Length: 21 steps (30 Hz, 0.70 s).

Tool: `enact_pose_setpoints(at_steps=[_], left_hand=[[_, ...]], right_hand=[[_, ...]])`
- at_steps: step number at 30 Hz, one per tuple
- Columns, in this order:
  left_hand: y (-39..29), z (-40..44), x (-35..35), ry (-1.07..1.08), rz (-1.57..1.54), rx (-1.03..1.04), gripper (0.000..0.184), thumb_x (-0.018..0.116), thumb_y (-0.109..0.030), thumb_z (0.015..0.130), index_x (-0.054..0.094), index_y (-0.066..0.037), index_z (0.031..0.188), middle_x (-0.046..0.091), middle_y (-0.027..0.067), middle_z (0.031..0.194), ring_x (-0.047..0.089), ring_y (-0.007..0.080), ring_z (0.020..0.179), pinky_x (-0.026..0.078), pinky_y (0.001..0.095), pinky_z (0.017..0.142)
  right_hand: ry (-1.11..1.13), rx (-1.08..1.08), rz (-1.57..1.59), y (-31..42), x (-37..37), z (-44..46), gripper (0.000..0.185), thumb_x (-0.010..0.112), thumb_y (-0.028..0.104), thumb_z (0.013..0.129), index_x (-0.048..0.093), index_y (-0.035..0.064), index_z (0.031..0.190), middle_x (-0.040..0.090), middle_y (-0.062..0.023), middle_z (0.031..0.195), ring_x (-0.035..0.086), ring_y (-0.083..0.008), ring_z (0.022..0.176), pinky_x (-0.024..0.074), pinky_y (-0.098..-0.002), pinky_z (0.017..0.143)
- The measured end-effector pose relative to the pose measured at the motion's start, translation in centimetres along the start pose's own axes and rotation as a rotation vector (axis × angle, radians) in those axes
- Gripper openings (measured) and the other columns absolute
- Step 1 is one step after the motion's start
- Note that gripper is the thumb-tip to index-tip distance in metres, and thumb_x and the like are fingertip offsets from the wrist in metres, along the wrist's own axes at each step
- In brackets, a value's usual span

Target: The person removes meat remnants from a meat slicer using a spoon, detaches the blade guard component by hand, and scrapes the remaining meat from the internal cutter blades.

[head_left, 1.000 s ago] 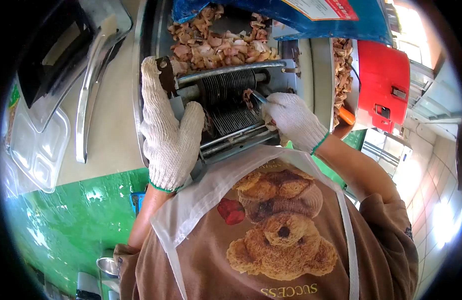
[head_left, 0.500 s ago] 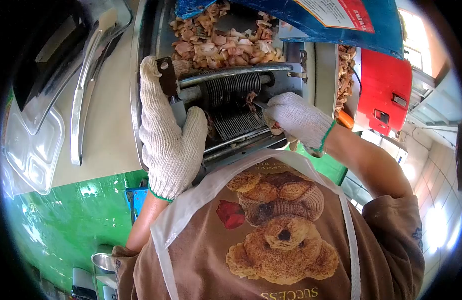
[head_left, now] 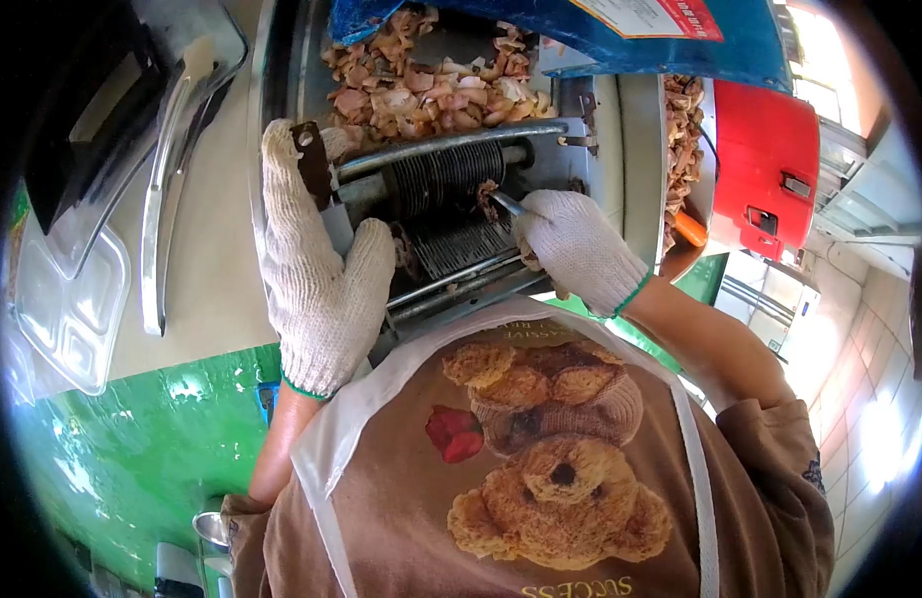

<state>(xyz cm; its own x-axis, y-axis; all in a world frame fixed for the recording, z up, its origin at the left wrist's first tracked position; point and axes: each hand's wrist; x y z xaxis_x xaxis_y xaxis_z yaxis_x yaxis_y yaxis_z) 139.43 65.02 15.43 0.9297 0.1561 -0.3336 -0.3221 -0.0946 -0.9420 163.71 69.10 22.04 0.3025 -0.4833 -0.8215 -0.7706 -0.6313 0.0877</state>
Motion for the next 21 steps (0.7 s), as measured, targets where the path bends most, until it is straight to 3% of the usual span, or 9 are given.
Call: enact_pose_setpoints(at_steps=[2,7,9,18,21], left_hand=[[-0.3,0.0,-0.2,0.014,0.025,-0.029,0.086,0.056,0.005,0.08,0.024,-0.006,0.159,0.055,0.0147,0.14,0.061,0.0205,0.108,0.052,0.0316,0.091],[-1.1,0.3,-0.6,0.066,0.037,-0.081,0.087,0.063,-0.003,0.079,0.023,0.006,0.155,0.042,0.0295,0.148,0.044,0.042,0.134,0.036,0.0446,0.113],[-1.2,0.4,-0.7,0.068,0.045,-0.075,0.086,0.063,-0.003,0.079,0.023,0.006,0.155,0.042,0.0295,0.149,0.044,0.042,0.135,0.036,0.0445,0.113],[-0.9,0.3,-0.7,0.075,0.032,-0.057,0.086,0.063,-0.004,0.081,0.022,0.006,0.156,0.04,0.0294,0.151,0.042,0.0402,0.139,0.034,0.0432,0.115],[-2.0,0.6,-0.9,0.098,-0.083,-0.145,0.085,0.063,-0.005,0.082,0.022,0.004,0.156,0.037,0.0269,0.155,0.041,0.0391,0.141,0.034,0.0423,0.116]], right_hand=[[-0.11,-0.058,-0.006,-0.2,0.6,0.0,0.01,0.062,0.011,0.078,0.065,0.0021,0.081,0.059,-0.0124,0.08,0.064,-0.0295,0.08,0.0546,-0.0396,0.071],[-0.236,-0.075,0.008,-0.2,1.5,-0.1,0.011,0.063,0.012,0.076,0.065,0.0026,0.082,0.058,-0.0116,0.079,0.064,-0.0292,0.079,0.0541,-0.0397,0.07],[-0.221,-0.054,0.048,-0.4,2.0,-0.3,0.015,0.068,0.011,0.07,0.063,0.0047,0.083,0.058,-0.0112,0.084,0.062,-0.0306,0.083,0.0524,-0.0398,0.074],[-0.314,-0.083,0.176,-0.8,2.1,-0.3,0.018,0.069,0.01,0.067,0.061,0.0042,0.083,0.059,-0.0133,0.085,0.062,-0.0334,0.083,0.0528,-0.0413,0.075],[-0.24,-0.121,0.129,-1.6,2.2,0.0,0.015,0.064,0.012,0.074,0.066,0.0059,0.087,0.063,-0.0118,0.085,0.065,-0.0315,0.088,0.0542,-0.0402,0.079]])
Point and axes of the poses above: each hand's wrist, its own z-axis towards the middle knuckle, its own x-axis out of the palm, y = z × x
